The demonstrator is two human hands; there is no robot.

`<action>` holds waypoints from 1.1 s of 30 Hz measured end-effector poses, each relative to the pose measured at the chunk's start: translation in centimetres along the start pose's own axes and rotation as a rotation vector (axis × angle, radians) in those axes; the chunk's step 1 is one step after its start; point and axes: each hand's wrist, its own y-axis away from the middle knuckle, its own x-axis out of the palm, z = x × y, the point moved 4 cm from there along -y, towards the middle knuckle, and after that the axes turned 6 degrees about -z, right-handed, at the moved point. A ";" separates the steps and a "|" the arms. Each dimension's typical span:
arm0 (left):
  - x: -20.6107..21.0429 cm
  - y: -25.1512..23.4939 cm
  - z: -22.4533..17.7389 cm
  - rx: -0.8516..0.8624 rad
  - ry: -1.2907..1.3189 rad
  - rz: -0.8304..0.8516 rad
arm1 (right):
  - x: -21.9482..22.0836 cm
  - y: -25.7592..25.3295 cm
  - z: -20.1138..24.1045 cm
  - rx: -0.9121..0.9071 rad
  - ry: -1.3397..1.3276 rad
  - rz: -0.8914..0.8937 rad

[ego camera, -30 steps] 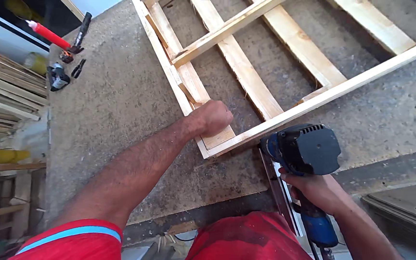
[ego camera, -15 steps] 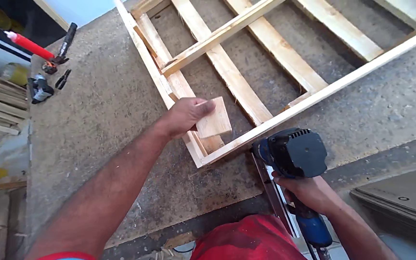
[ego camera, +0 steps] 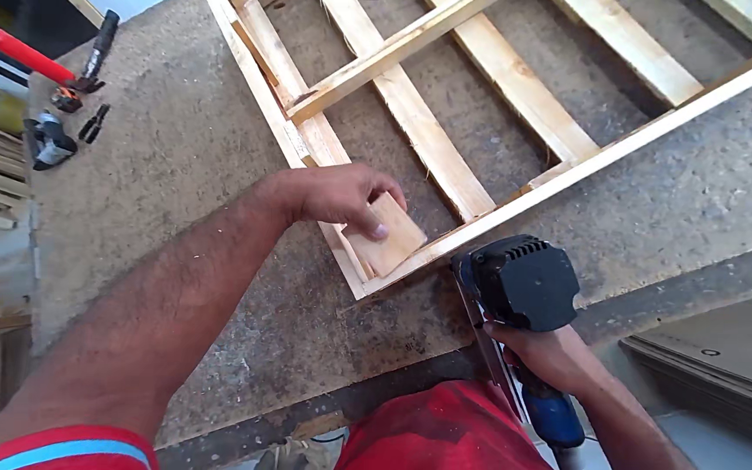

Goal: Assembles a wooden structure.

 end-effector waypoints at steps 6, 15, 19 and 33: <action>-0.4 0.4 3.0 -0.066 0.061 -0.170 | 0.0 0.0 0.0 0.006 0.001 0.003; 1.7 -1.2 1.9 -0.077 -0.440 0.017 | -0.1 -0.1 -0.2 -0.002 -0.023 0.003; 3.9 -1.8 2.7 -0.110 -0.590 -0.332 | -0.2 0.0 -0.1 -0.008 -0.022 0.010; 4.7 -2.4 2.6 -0.246 -0.719 -0.458 | -0.4 0.0 0.3 -0.012 -0.053 0.017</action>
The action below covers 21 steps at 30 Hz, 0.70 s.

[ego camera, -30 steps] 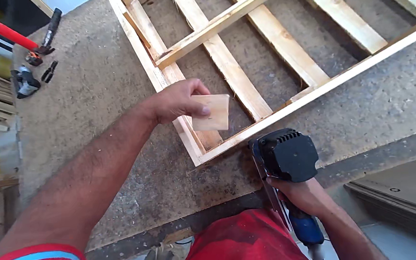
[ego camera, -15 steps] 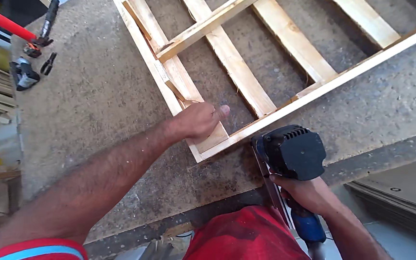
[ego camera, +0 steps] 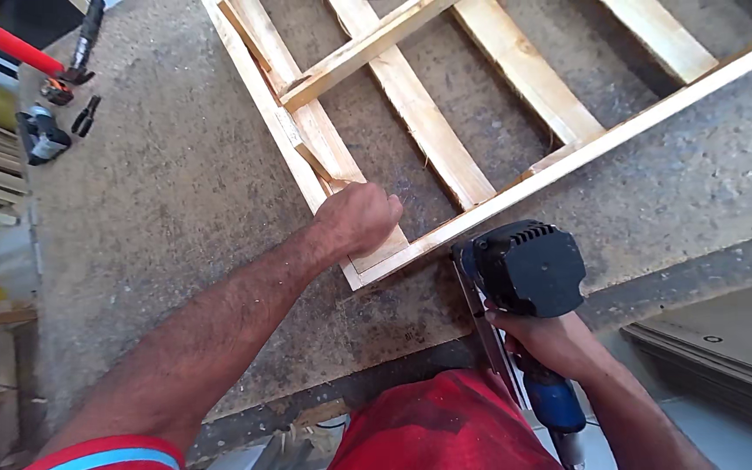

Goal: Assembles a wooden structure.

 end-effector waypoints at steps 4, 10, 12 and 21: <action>0.3 0.2 0.0 -0.003 0.000 -0.024 | 0.0 0.1 0.0 0.009 0.008 0.004; 0.1 0.2 -0.1 0.004 0.014 -0.016 | -0.1 -0.1 -0.2 0.013 0.018 -0.038; 0.1 0.1 -0.2 -0.002 0.005 -0.012 | -0.3 -0.2 -0.2 0.025 0.067 -0.099; 0.1 0.4 -0.5 0.041 -0.018 -0.064 | -0.2 4.0 -1.7 -0.037 -0.216 -0.239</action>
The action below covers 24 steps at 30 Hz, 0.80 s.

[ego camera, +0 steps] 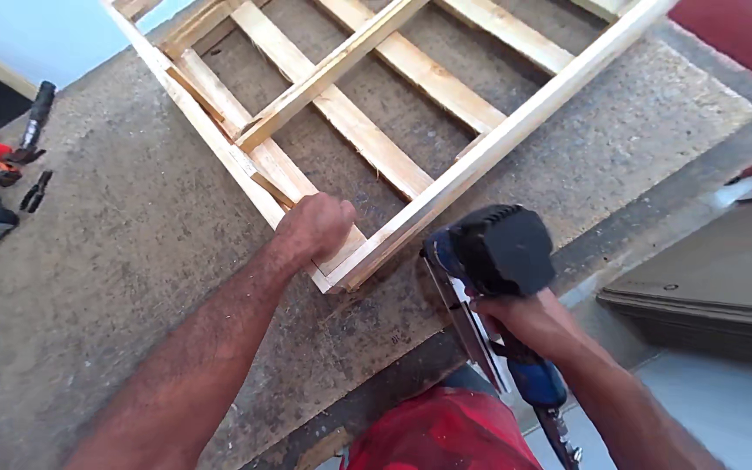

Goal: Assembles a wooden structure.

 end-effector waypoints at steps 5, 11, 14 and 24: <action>-0.1 0.7 -0.4 0.023 -0.051 -0.023 | 0.1 7.7 -2.6 -0.240 -0.631 0.044; 0.2 1.4 -0.7 0.158 -0.158 -0.054 | 8.5 9.7 -6.3 -0.417 -1.056 0.142; -0.1 1.5 -0.8 0.108 -0.094 -0.078 | 11.8 9.6 -7.5 -0.410 -1.153 0.093; -0.1 1.6 -1.0 0.223 -0.204 -0.099 | 15.5 8.8 -8.5 -0.351 -1.225 0.048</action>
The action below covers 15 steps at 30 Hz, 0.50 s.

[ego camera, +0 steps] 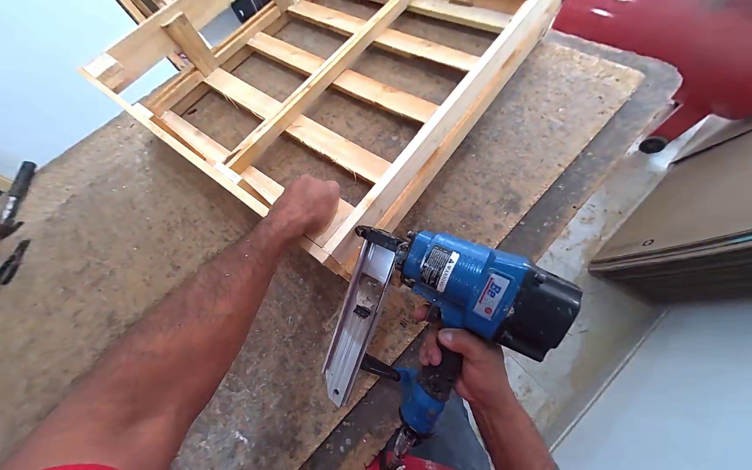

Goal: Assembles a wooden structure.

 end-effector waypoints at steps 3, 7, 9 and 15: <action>0.1 0.1 -0.3 0.024 -0.050 0.021 | 0.0 0.0 0.2 0.035 0.007 0.010; 0.1 -0.1 -0.3 0.029 -0.070 0.016 | 0.0 0.8 -0.5 0.019 0.000 0.072; 0.0 0.0 -0.3 -0.008 -0.029 0.019 | 0.0 1.3 -1.3 0.009 0.003 0.071; -0.1 0.6 -0.1 -0.112 0.107 0.014 | 0.0 1.6 -1.6 -0.004 -0.010 0.125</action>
